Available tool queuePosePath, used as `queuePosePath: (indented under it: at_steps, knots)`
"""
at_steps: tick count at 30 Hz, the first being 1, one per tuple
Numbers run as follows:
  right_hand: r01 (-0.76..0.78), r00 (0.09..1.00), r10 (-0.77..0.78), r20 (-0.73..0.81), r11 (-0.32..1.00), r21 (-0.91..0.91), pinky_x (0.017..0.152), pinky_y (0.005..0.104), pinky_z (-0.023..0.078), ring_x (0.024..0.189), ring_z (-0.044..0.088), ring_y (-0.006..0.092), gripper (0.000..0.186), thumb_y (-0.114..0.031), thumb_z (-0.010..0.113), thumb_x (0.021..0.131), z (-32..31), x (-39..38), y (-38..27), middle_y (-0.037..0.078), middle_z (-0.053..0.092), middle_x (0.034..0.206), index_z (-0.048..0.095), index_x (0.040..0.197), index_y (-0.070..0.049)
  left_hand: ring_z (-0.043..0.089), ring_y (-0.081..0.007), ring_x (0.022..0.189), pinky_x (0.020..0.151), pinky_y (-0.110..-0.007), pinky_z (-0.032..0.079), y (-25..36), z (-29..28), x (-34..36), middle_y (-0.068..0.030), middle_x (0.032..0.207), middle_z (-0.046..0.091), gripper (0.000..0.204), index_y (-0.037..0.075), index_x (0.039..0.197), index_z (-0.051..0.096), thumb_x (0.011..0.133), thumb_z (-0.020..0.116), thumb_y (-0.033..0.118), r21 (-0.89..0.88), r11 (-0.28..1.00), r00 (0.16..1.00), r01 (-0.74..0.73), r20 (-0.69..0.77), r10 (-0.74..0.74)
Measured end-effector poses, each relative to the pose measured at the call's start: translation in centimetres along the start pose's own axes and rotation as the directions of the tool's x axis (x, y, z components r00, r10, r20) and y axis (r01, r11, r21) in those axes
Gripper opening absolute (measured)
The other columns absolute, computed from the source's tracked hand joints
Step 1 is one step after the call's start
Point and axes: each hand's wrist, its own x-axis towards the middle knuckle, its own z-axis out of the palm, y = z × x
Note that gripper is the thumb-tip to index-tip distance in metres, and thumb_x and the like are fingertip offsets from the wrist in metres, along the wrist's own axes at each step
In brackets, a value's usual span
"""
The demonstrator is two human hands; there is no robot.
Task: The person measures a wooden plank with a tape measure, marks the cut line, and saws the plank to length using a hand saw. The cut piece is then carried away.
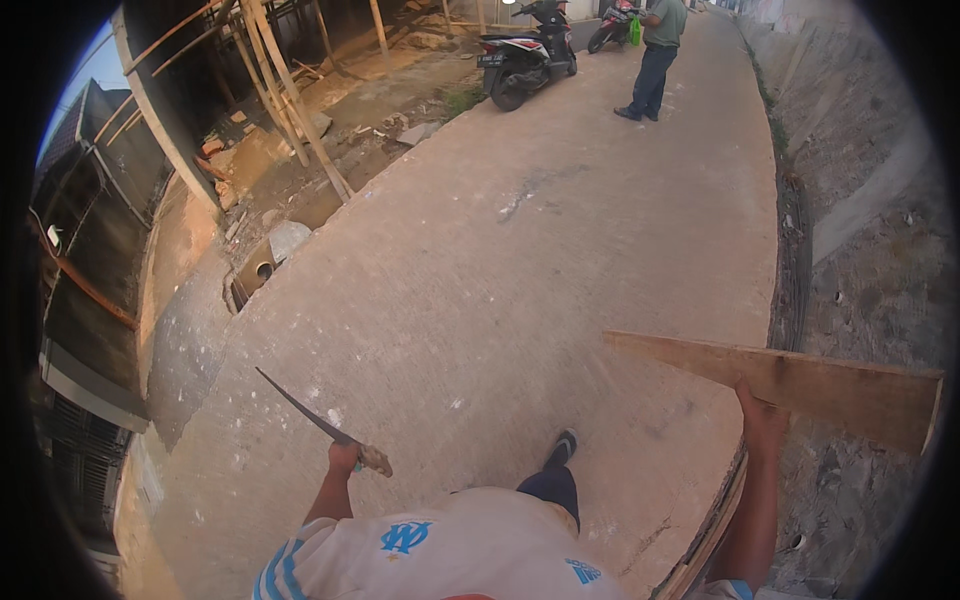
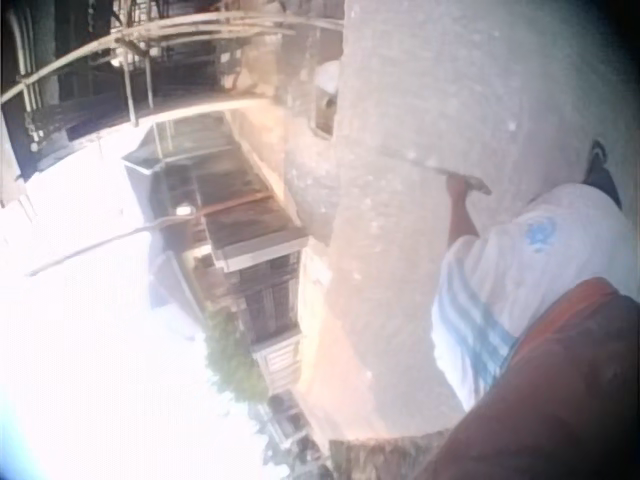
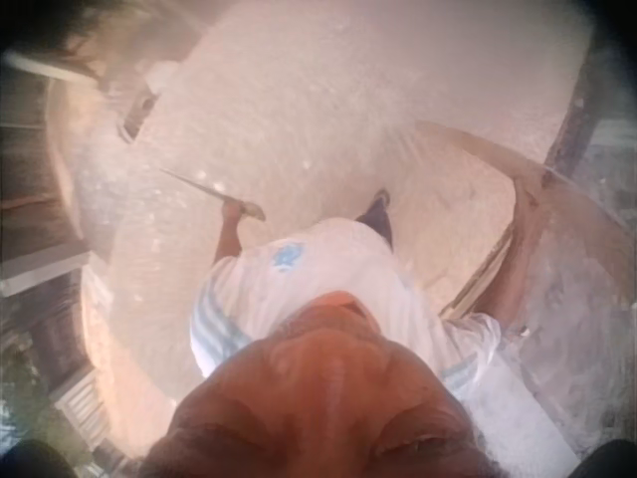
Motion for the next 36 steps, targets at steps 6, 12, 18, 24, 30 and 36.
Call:
queuePosePath:
  at_steps: [6,12,18,24,30,36]
  knots:
    - [0.02,0.99,-0.047,0.131,0.979,0.203,0.093,0.0334,0.048,0.104,0.061,0.0204,0.043,-0.013,0.078,0.084,8.9,16.9,10.9,0.011,0.065,0.112,0.06,0.118,0.006,0.071,-0.0347,0.088,0.079,-0.041,0.056,5.1,3.4,-6.9,-0.0217,0.092,0.072,0.035,-0.009,0.1,0.064,0.078,0.062,0.017,0.245,0.944,0.973,0.223,-0.12,-0.198]
    - [-0.032,0.967,-0.001,0.253,0.991,0.129,0.088,0.0327,0.048,0.099,0.063,0.0212,0.039,-0.016,0.075,0.085,12.3,32.0,13.5,0.014,0.069,0.107,0.063,0.111,0.009,0.068,-0.0376,0.103,0.09,-0.043,0.054,3.7,9.4,-17.1,-0.026,0.105,0.07,0.045,-0.009,0.107,0.065,0.073,0.064,0.021,0.274,0.83,0.871,0.485,-0.242,-0.428]
    - [-0.03,0.977,0.011,0.213,0.996,0.084,0.091,0.0347,0.047,0.1,0.064,0.0226,0.042,-0.021,0.075,0.086,16.5,42.4,13.9,0.015,0.069,0.107,0.064,0.114,0.008,0.066,-0.037,0.108,0.093,-0.043,0.053,3.7,16.6,-18.6,-0.0271,0.11,0.069,0.046,-0.008,0.107,0.067,0.074,0.065,0.023,0.327,0.723,0.785,0.608,-0.116,-0.608]
    - [-0.003,0.983,-0.02,0.18,0.992,0.127,0.098,0.0373,0.043,0.11,0.06,0.0264,0.048,-0.023,0.072,0.09,22.7,46.6,12.8,0.018,0.064,0.118,0.057,0.124,0.008,0.067,-0.0376,0.107,0.092,-0.044,0.054,16.0,21.9,-12.8,-0.0259,0.109,0.069,0.042,-0.006,0.105,0.069,0.074,0.065,0.022,0.265,0.795,0.835,0.546,-0.101,-0.54]
    - [-0.017,0.986,0.012,0.168,1.0,0.026,0.103,0.0395,0.04,0.117,0.056,0.0288,0.051,-0.021,0.068,0.092,26.9,52.0,14.0,0.02,0.06,0.125,0.051,0.131,0.007,0.067,-0.0379,0.105,0.092,-0.043,0.054,27.4,27.0,1.7,-0.0253,0.108,0.07,0.041,-0.005,0.103,0.069,0.073,0.066,0.021,0.261,0.852,0.889,0.454,-0.068,-0.453]
    - [-0.126,0.983,0.1,0.153,0.979,0.164,0.104,0.0382,0.038,0.117,0.055,0.0285,0.051,-0.018,0.066,0.092,30.8,59.9,14.4,0.019,0.058,0.126,0.049,0.133,0.006,0.067,-0.0369,0.105,0.091,-0.042,0.054,37.9,31.5,18.7,-0.0252,0.109,0.07,0.044,-0.004,0.107,0.068,0.072,0.067,0.022,0.296,0.901,0.942,0.316,0.013,-0.335]
